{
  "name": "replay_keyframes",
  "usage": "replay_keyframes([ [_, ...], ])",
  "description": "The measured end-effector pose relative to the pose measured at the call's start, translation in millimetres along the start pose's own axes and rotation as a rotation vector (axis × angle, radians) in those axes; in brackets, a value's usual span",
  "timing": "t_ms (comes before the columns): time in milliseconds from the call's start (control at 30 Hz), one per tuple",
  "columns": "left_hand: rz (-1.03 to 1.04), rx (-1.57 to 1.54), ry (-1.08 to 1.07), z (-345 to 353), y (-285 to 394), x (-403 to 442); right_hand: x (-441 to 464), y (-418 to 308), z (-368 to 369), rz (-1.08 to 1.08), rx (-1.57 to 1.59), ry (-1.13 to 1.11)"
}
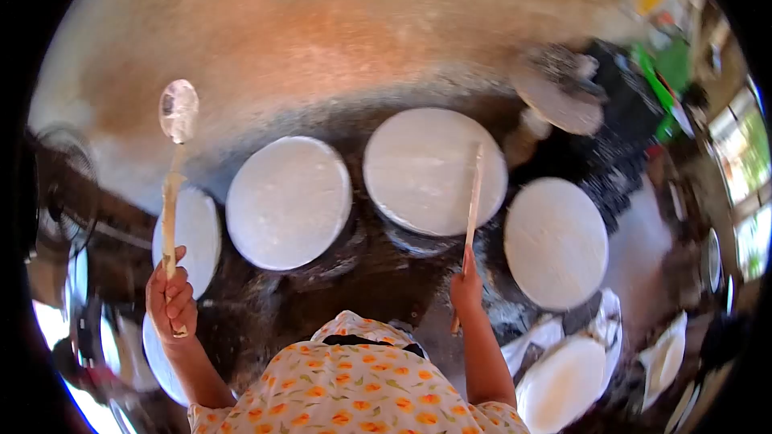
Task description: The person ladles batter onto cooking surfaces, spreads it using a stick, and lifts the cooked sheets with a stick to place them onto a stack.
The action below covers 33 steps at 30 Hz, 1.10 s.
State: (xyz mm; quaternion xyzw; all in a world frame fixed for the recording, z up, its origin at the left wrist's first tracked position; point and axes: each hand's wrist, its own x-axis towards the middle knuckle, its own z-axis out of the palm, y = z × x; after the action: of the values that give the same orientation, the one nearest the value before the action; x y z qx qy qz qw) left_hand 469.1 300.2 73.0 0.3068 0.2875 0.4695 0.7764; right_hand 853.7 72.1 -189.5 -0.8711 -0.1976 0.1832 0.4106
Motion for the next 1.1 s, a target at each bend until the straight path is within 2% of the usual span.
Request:
replay_keyframes([
  [33, 0.103, -0.003, 0.043, -6.7, 6.7, -16.3, 2.3, -7.0, 8.0, -0.037, 0.006, -0.065],
  [100, 0.231, -0.055, 0.085, -22.6, 22.1, -55.6, -5.2, -11.3, 17.0, -0.416, 0.041, -0.255],
  [133, 0.256, -0.15, 0.034, -37.8, 29.2, -76.3, 0.0, -13.4, 18.8, -0.426, 0.048, -0.358],
  [233, 0.455, -0.191, 0.221, -65.1, 42.6, -139.3, 9.4, -32.1, 32.0, -0.437, 0.127, -0.54],
  [300, 0.554, -0.215, 0.29, -109.4, 49.6, -181.8, 8.2, -47.3, 52.5, -0.436, 0.083, -0.607],
  [367, 0.707, -0.18, 0.405, -151.6, 50.3, -216.1, -1.7, -56.9, 80.3, -0.654, 0.137, -0.621],
  [400, 0.794, -0.153, 0.535, -170.1, 48.7, -228.8, -13.0, -68.0, 90.3, -0.67, 0.12, -0.671],
  [433, 0.817, -0.162, 0.546, -190.3, 47.2, -241.4, -28.7, -79.7, 99.1, -0.685, 0.1, -0.715],
  [500, 1.004, -0.164, 0.873, -237.2, 43.6, -262.8, -61.7, -111.8, 113.0, -0.495, 0.063, -0.907],
  [567, 1.087, -0.245, 0.872, -299.9, 33.3, -291.7, -87.1, -122.6, 143.0, -0.659, 0.057, -0.929],
  [633, 1.145, -0.331, 0.978, -371.6, 16.5, -326.9, -110.9, -135.2, 177.7, -0.643, -0.039, -0.966],
  [700, 1.172, -0.439, 1.03, -420.7, -3.1, -351.6, -137.2, -149.9, 215.5, -0.99, 0.109, -0.86],
  [733, 1.191, -0.527, 1.083, -442.5, -13.8, -366.4, -153.6, -167.7, 225.1, -0.977, -0.02, -0.865],
  [800, 1.117, -0.611, 1.125, -489.9, -43.3, -401.6, -172.7, -188.8, 262.2, -0.976, -0.131, -0.868],
  [867, 1.041, -0.693, 1.167, -508.7, -62.0, -426.0, -187.5, -210.8, 296.5, -0.971, -0.321, -0.852],
  [900, 0.918, -0.725, 1.282, -507.4, -68.1, -431.3, -196.1, -226.8, 311.1, -0.979, -0.413, -0.83],
  [933, 0.791, -0.751, 1.39, -507.6, -73.7, -438.2, -212.3, -252.7, 314.3, -0.976, -0.762, -0.778],
  [967, 0.724, -0.789, 1.36, -527.6, -94.0, -455.1, -214.9, -256.2, 331.4, -0.986, -0.77, -0.774],
  [1033, 0.592, -0.89, 1.471, -525.2, -102.2, -463.8, -216.8, -258.2, 368.0, -1.024, -1.015, -0.596],
  [1100, 0.434, -0.959, 1.424, -513.1, -106.6, -468.0, -221.4, -273.0, 379.9, -0.949, -1.028, -0.642],
])
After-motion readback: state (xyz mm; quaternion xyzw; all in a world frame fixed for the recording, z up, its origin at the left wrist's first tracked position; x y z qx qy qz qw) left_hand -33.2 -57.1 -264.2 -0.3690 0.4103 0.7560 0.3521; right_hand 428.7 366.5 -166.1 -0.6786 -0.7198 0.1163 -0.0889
